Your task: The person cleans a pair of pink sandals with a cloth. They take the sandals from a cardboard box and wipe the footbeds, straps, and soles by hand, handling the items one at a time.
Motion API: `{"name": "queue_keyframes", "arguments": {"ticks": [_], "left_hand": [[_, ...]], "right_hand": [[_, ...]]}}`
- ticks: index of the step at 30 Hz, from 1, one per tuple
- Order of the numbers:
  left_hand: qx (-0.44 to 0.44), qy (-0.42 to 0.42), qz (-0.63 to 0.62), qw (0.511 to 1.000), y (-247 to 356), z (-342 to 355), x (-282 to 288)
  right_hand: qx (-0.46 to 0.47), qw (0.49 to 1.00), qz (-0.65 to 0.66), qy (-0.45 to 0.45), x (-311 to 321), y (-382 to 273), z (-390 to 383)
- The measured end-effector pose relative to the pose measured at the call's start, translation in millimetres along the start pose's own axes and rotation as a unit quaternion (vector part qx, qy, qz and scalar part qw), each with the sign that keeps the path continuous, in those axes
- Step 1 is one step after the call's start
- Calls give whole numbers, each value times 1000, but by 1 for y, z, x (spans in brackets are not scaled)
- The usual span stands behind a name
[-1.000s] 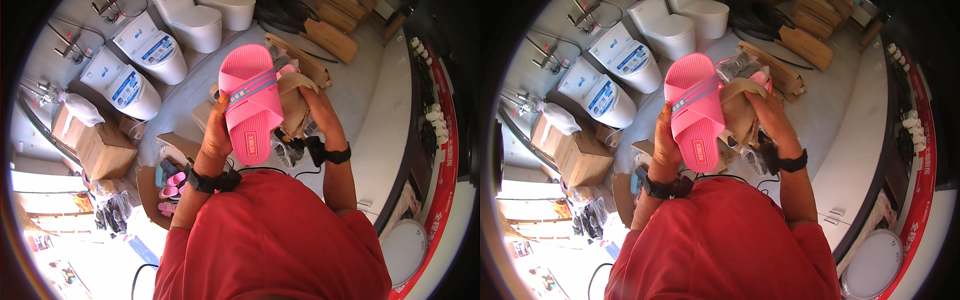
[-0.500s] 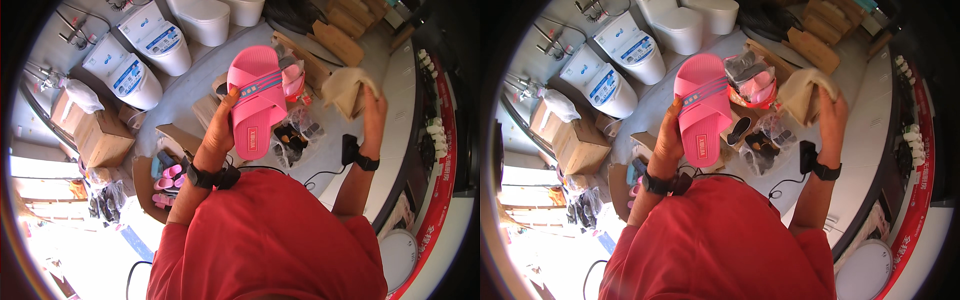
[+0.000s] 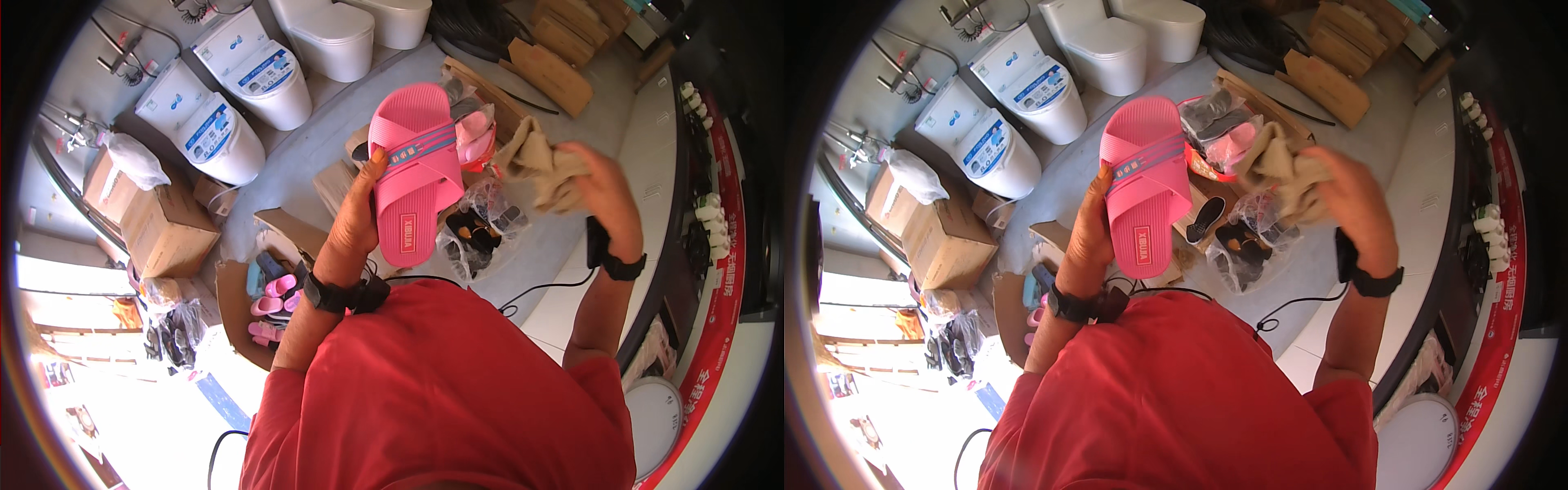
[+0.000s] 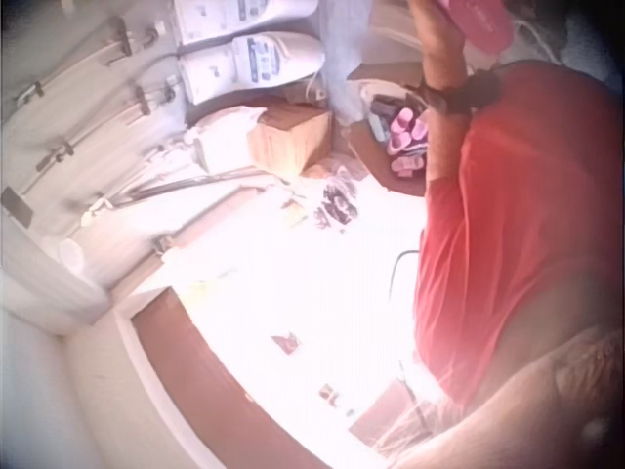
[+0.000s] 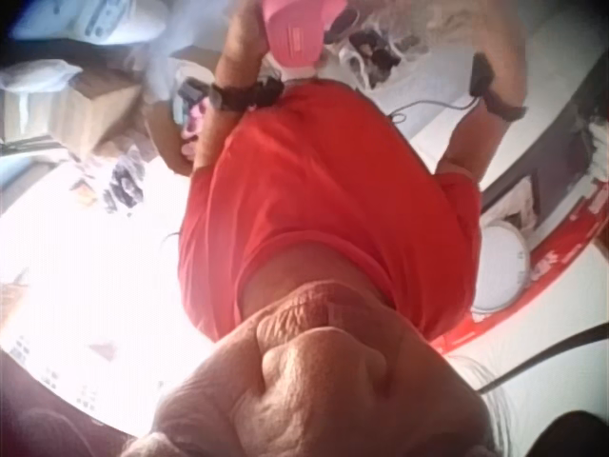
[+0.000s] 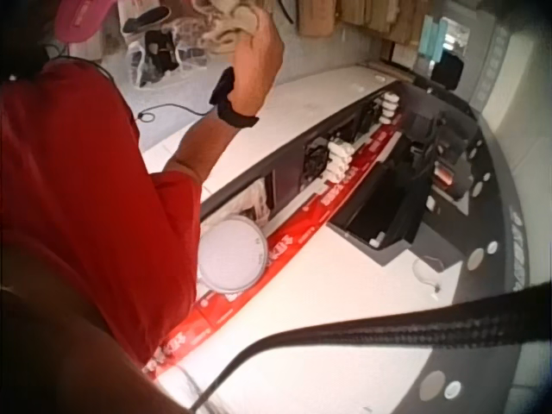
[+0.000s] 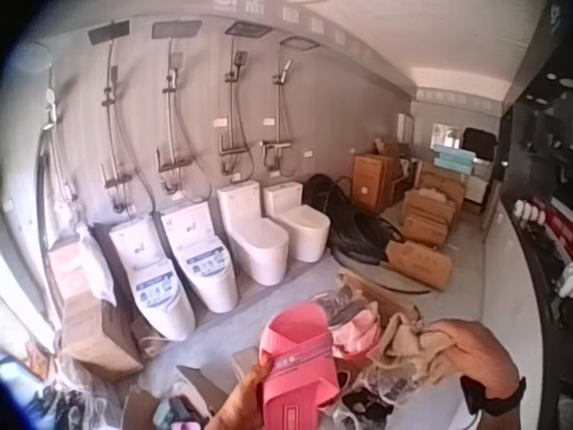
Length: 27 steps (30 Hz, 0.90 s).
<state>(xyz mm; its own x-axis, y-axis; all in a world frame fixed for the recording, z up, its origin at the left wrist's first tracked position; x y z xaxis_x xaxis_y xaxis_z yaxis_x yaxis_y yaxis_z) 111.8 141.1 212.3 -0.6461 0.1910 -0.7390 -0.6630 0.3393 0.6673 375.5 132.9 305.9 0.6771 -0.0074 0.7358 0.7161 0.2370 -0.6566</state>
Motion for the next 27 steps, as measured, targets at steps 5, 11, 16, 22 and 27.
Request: {"name": "queue_keyframes", "arguments": {"ticks": [5, 11, 16, 22, 27], "left_hand": [[25, -22, -4, 999, -6, 0, -1], [27, -42, 17, 999, -9, 2, -7], [31, -33, -16, 999, -7, -2, -7], [43, -45, 38, 997, -16, -1, -10], [38, -44, 11, 998, -10, -4, -13]], "right_hand": [[-26, 961, 128, 244, 62, -27, 3], [262, 938, -181, 136, -11, -122, 5], [-2, 975, -168, 148, 25, -21, -4], [220, 907, -138, 331, 57, -101, -11], [192, 963, -174, 72, -14, -95, -7]]}}
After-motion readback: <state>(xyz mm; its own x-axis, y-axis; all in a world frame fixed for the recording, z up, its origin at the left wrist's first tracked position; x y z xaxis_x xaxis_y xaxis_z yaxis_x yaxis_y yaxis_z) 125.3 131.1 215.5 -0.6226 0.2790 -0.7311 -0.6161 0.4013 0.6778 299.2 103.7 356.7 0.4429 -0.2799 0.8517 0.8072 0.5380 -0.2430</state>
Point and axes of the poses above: each hand's wrist, its own z-axis towards the middle knuckle, its own x-axis out of the back of the hand, y = z × x, the point moved 9 cm from there along z, towards the middle knuckle
